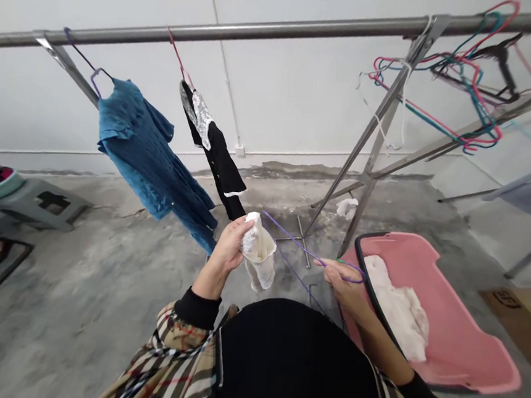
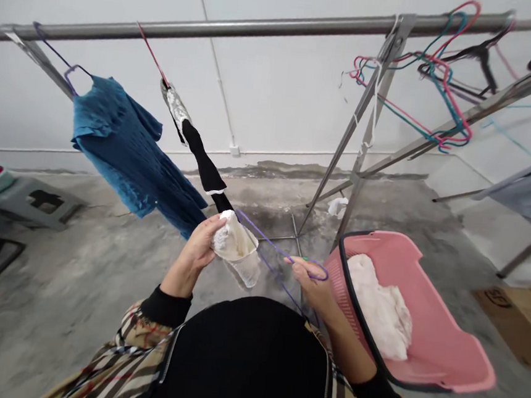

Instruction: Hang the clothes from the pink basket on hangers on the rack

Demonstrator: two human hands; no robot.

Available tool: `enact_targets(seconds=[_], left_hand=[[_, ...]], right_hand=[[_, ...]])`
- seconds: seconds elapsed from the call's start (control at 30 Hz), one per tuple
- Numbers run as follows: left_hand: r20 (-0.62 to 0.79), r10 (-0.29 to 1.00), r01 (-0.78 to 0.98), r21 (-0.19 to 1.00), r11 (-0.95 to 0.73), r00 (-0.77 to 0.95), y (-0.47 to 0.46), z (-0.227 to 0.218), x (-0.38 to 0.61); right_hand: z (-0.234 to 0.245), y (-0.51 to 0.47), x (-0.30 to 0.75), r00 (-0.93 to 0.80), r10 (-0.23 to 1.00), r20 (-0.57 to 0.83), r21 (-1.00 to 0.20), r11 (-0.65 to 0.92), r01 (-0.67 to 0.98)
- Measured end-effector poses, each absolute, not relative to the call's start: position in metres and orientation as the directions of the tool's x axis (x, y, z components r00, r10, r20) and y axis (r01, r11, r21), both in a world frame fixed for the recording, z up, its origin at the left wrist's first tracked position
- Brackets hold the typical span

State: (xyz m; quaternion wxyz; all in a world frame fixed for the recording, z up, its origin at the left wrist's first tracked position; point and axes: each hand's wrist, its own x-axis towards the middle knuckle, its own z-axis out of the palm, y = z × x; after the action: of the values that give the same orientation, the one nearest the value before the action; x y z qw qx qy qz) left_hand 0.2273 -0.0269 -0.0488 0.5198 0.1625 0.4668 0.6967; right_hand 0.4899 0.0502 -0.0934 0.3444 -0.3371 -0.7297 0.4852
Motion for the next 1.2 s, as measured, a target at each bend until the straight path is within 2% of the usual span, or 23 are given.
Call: enact_targets(seconds=[0.2, 0.3, 0.43, 0.5, 0.57, 0.67, 0.73, 0.77, 0.87, 0.93, 0.97, 1.03, 1.1, 1.2], left_hand=[[-0.256, 0.867, -0.558, 0.829, -0.031, -0.428, -0.021, -0.051, 0.223], [-0.238, 0.876, -0.537, 0.843, -0.028, -0.419, -0.017, -0.048, 0.224], [-0.214, 0.911, -0.452, 0.891, 0.034, -0.354, -0.013, -0.046, 0.239], [-0.179, 0.938, -0.331, 0.941, 0.075, -0.297, -0.011, -0.048, 0.251], [-0.111, 0.970, -0.135, 0.987, 0.082, -0.218, -0.011, -0.051, 0.263], [0.016, 0.989, 0.198, 0.980, 0.014, -0.146, -0.014, -0.054, 0.274], [0.112, 0.984, 0.429, 0.903, -0.041, -0.140, -0.015, -0.052, 0.273], [0.172, 0.977, 0.560, 0.825, -0.072, -0.129, -0.015, -0.049, 0.270], [0.394, 0.918, 0.880, 0.448, -0.157, -0.037, -0.011, -0.037, 0.256], [0.498, 0.865, 0.958, 0.218, -0.186, 0.054, -0.007, -0.027, 0.245], [0.508, 0.855, 0.968, 0.150, -0.203, 0.101, -0.005, -0.023, 0.240], [0.449, 0.876, 0.964, 0.100, -0.245, 0.176, -0.002, -0.016, 0.234], [0.365, 0.905, 0.956, 0.105, -0.273, 0.218, -0.001, -0.012, 0.231], [0.353, 0.905, 0.965, 0.021, -0.261, 0.237, -0.006, -0.005, 0.231]], right_hand=[[-0.065, 0.060, 0.533, -0.562, 0.818, 0.125, -0.883, 0.350, 0.313], [-0.068, 0.064, 0.536, -0.622, 0.780, 0.069, -0.867, 0.355, 0.349], [-0.082, 0.069, 0.506, -0.683, 0.727, 0.063, -0.862, 0.385, 0.329], [-0.089, 0.071, 0.482, -0.713, 0.696, 0.085, -0.870, 0.400, 0.287], [-0.095, 0.075, 0.459, -0.712, 0.685, 0.153, -0.886, 0.414, 0.208], [-0.100, 0.081, 0.436, -0.626, 0.735, 0.260, -0.909, 0.405, 0.098], [-0.102, 0.083, 0.431, -0.573, 0.769, 0.283, -0.917, 0.392, 0.073], [-0.103, 0.084, 0.431, -0.557, 0.780, 0.286, -0.920, 0.386, 0.068], [-0.101, 0.087, 0.437, -0.546, 0.791, 0.275, -0.927, 0.370, 0.070], [-0.097, 0.091, 0.443, -0.548, 0.792, 0.269, -0.926, 0.369, 0.078], [-0.096, 0.093, 0.445, -0.548, 0.791, 0.271, -0.924, 0.374, 0.084], [-0.092, 0.100, 0.448, -0.542, 0.792, 0.280, -0.917, 0.388, 0.093], [-0.090, 0.106, 0.449, -0.528, 0.796, 0.296, -0.913, 0.398, 0.088], [-0.094, 0.113, 0.454, -0.458, 0.796, 0.396, -0.868, 0.487, 0.097]])
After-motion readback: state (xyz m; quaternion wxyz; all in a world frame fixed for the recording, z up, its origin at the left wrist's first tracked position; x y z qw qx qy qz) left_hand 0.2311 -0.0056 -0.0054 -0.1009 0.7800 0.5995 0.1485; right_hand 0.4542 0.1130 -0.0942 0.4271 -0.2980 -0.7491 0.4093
